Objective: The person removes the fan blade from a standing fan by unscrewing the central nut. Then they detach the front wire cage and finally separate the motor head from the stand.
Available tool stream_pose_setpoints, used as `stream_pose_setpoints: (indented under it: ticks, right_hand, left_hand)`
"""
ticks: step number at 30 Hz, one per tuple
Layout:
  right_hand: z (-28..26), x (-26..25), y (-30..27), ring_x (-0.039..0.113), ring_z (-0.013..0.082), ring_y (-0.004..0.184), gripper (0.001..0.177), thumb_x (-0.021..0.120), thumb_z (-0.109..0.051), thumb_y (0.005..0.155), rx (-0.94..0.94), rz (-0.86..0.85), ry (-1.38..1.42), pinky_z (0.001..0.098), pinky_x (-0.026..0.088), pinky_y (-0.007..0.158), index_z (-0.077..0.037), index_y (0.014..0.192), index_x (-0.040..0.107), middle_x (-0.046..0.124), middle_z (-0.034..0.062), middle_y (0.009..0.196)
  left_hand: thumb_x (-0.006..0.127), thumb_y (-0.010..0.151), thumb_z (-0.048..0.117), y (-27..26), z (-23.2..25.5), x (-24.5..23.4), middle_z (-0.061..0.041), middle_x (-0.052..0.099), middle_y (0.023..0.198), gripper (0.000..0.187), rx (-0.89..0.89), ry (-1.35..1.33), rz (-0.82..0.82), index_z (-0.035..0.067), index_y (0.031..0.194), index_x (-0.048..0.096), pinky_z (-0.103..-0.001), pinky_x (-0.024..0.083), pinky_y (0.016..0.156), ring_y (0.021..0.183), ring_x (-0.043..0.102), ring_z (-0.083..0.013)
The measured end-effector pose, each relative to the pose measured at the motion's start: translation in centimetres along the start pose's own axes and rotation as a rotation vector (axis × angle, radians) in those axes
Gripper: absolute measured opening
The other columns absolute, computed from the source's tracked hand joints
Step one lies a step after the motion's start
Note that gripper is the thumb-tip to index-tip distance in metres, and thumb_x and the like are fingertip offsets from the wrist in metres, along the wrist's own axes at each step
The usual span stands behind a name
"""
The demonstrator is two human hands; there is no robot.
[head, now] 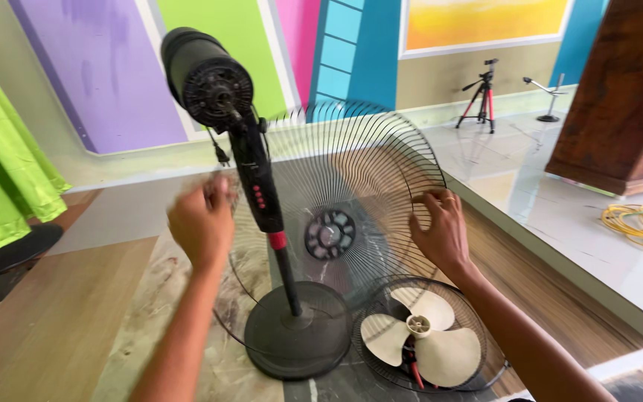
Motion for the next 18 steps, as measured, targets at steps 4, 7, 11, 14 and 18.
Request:
stream_pose_setpoints:
  ticks: [4, 7, 11, 14, 18]
  right_hand:
    - [6.2, -1.4, -3.4, 0.054, 0.0308, 0.124, 0.039, 0.073, -0.026, 0.087, 0.125, 0.055, -0.201, 0.0482, 0.047, 0.105, -0.013, 0.123, 0.065, 0.061, 0.0165, 0.126]
    - [11.6, -2.1, -6.8, 0.055, 0.0327, 0.120, 0.054, 0.070, -0.039, 0.089, 0.309, 0.038, -0.291, 0.0486, 0.050, 0.095, -0.012, 0.133, 0.055, 0.060, 0.0204, 0.127]
    - [19.9, -0.6, -13.8, 0.066, 0.0323, 0.100, 0.068, 0.055, -0.059, 0.095, 0.691, -0.227, -0.182, 0.0506, 0.058, 0.076, -0.014, 0.145, 0.044, 0.066, 0.0200, 0.123]
    - [24.3, 2.1, -20.1, 0.075, 0.0295, 0.091, 0.070, 0.046, -0.062, 0.099, 0.919, -0.451, 0.069, 0.0466, 0.060, 0.080, -0.015, 0.149, 0.040, 0.074, 0.0194, 0.114]
    - [28.2, 5.3, -26.9, 0.074, 0.0290, 0.096, 0.063, 0.053, -0.057, 0.098, 1.187, -0.646, 0.361, 0.0476, 0.063, 0.087, -0.014, 0.144, 0.048, 0.074, 0.0189, 0.116]
  left_hand:
    - [0.070, 0.098, 0.031, -7.3, -6.7, 5.3, -0.005, 0.074, 0.069, 0.024, -0.181, -0.083, -0.023, 0.011, 0.091, 0.080, -0.036, 0.050, 0.058, 0.059, 0.070, -0.0188]
    - [0.069, 0.098, 0.025, -12.7, -12.0, 10.6, -0.003, 0.077, 0.074, 0.021, -0.467, -0.278, -0.082, 0.008, 0.098, 0.080, -0.029, 0.054, 0.057, 0.058, 0.071, -0.0120]
    - [0.066, 0.099, 0.016, -17.8, -15.7, 15.9, -0.005, 0.077, 0.076, 0.017, -0.576, -0.456, -0.099, 0.006, 0.101, 0.078, -0.027, 0.053, 0.056, 0.060, 0.070, -0.0120]
    - [0.064, 0.100, 0.012, -21.2, -18.5, 19.6, -0.007, 0.077, 0.080, 0.016, -0.709, -0.520, -0.105, 0.004, 0.101, 0.078, -0.027, 0.053, 0.056, 0.061, 0.069, -0.0129]
    - [0.064, 0.100, 0.010, -25.6, -20.5, 23.8, -0.007, 0.076, 0.082, 0.015, -0.810, -0.546, -0.108, 0.004, 0.102, 0.077, -0.026, 0.054, 0.057, 0.063, 0.068, -0.0122]
Point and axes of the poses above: each hand's wrist, its own y-axis towards the middle knuckle, its own x-axis out of the palm, z = x × y, the point moved 10 cm from there along y, towards the middle knuckle
